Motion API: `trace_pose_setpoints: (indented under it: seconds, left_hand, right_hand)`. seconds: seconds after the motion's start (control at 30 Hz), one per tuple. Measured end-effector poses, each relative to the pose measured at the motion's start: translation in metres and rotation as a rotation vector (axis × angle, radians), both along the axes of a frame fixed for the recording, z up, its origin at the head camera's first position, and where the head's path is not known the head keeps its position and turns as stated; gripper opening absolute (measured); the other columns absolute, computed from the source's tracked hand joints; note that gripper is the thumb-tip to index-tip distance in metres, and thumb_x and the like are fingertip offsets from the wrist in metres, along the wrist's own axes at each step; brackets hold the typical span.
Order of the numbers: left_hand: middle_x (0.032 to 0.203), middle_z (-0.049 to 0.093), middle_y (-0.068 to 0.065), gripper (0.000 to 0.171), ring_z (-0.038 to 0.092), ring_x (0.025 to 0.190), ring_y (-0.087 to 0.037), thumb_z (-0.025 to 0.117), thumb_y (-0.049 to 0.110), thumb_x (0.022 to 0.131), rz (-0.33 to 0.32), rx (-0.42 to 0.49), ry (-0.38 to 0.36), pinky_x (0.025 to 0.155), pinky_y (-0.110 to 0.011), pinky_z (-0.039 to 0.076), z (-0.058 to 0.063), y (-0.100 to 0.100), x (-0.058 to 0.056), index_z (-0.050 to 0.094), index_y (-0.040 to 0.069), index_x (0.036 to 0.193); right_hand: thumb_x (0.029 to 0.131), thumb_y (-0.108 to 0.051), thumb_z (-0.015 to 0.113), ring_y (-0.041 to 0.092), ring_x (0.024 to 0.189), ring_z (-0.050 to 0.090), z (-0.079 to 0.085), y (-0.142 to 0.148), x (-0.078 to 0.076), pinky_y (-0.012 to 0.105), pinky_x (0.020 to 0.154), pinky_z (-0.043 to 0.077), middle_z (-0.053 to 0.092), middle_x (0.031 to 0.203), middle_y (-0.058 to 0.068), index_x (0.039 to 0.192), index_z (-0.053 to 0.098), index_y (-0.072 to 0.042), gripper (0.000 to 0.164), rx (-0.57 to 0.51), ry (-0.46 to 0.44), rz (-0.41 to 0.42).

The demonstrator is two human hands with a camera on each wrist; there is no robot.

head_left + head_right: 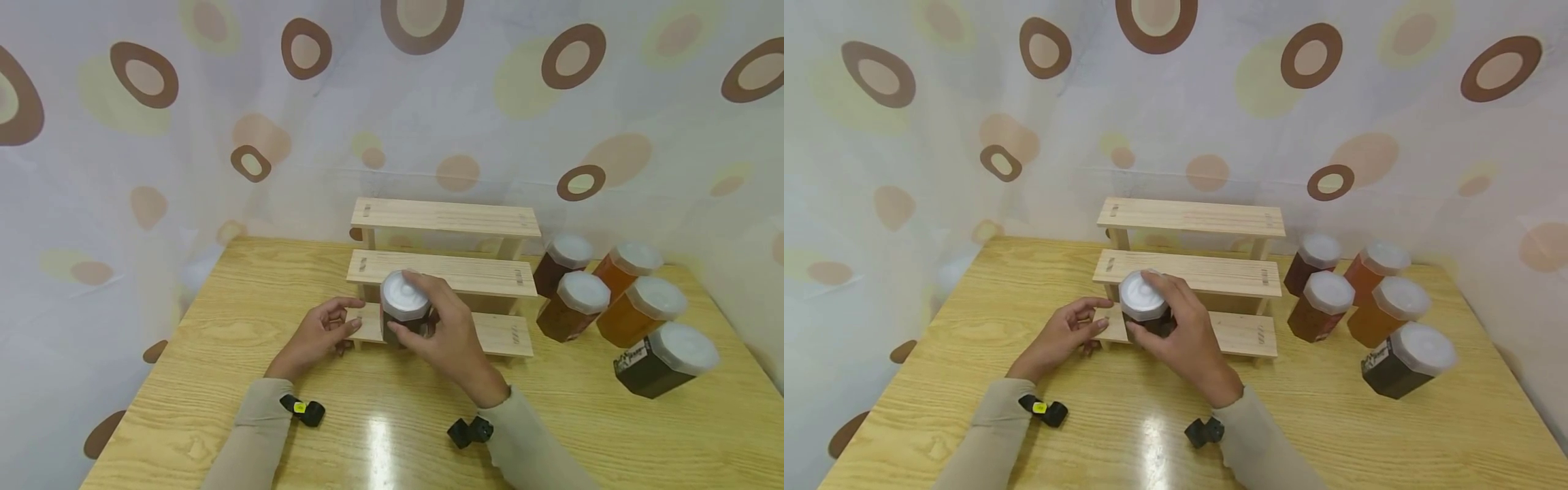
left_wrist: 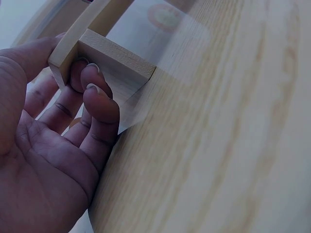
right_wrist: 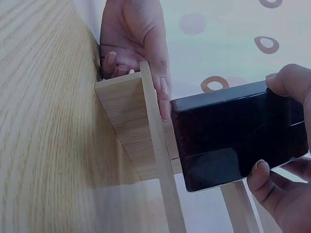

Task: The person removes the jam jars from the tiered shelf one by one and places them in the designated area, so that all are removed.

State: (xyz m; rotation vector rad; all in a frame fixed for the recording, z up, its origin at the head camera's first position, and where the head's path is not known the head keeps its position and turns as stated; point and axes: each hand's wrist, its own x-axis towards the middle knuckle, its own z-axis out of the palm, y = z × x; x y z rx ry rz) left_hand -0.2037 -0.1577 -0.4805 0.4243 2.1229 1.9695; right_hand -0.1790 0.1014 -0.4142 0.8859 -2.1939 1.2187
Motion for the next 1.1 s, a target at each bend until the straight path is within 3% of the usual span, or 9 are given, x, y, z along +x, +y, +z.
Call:
trace_pose_setpoints:
  seconds: [0.27, 0.6, 1.1]
  left_hand:
    - [0.083, 0.052, -0.003, 0.038, 0.057, 0.063, -0.014, 0.068, 0.011, 0.102, -0.004, -0.005, 0.002, 0.055, -0.026, 0.051, -0.004, -0.001, -0.002, 0.059, 0.002, 0.137]
    - [0.083, 0.053, -0.005, 0.038, 0.056, 0.062, -0.015, 0.066, 0.01, 0.103, -0.014, 0.01, -0.007, 0.053, -0.026, 0.05, 0.0, -0.001, 0.0, 0.058, 0.002, 0.139]
    - [0.084, 0.052, -0.005, 0.038, 0.056, 0.063, -0.015, 0.066, 0.012, 0.104, -0.015, -0.011, 0.002, 0.054, -0.026, 0.05, 0.0, -0.002, 0.0, 0.058, 0.003, 0.14]
  right_hand:
    - [0.081, -0.013, 0.09, 0.022, 0.097, 0.059, -0.001, 0.004, 0.001, 0.035, 0.059, 0.053, 0.06, 0.134, 0.01, 0.146, 0.055, -0.016, 0.075, -0.005, -0.018, -0.016]
    - [0.078, -0.009, 0.091, 0.018, 0.081, 0.057, -0.001, 0.019, 0.004, 0.032, 0.054, 0.051, 0.063, 0.129, 0.011, 0.143, 0.059, -0.011, 0.072, -0.03, 0.001, -0.057]
    - [0.071, -0.002, 0.093, 0.018, 0.084, 0.057, -0.003, 0.047, 0.007, 0.029, 0.052, 0.049, 0.065, 0.126, 0.013, 0.14, 0.061, -0.008, 0.076, -0.048, 0.031, -0.095]
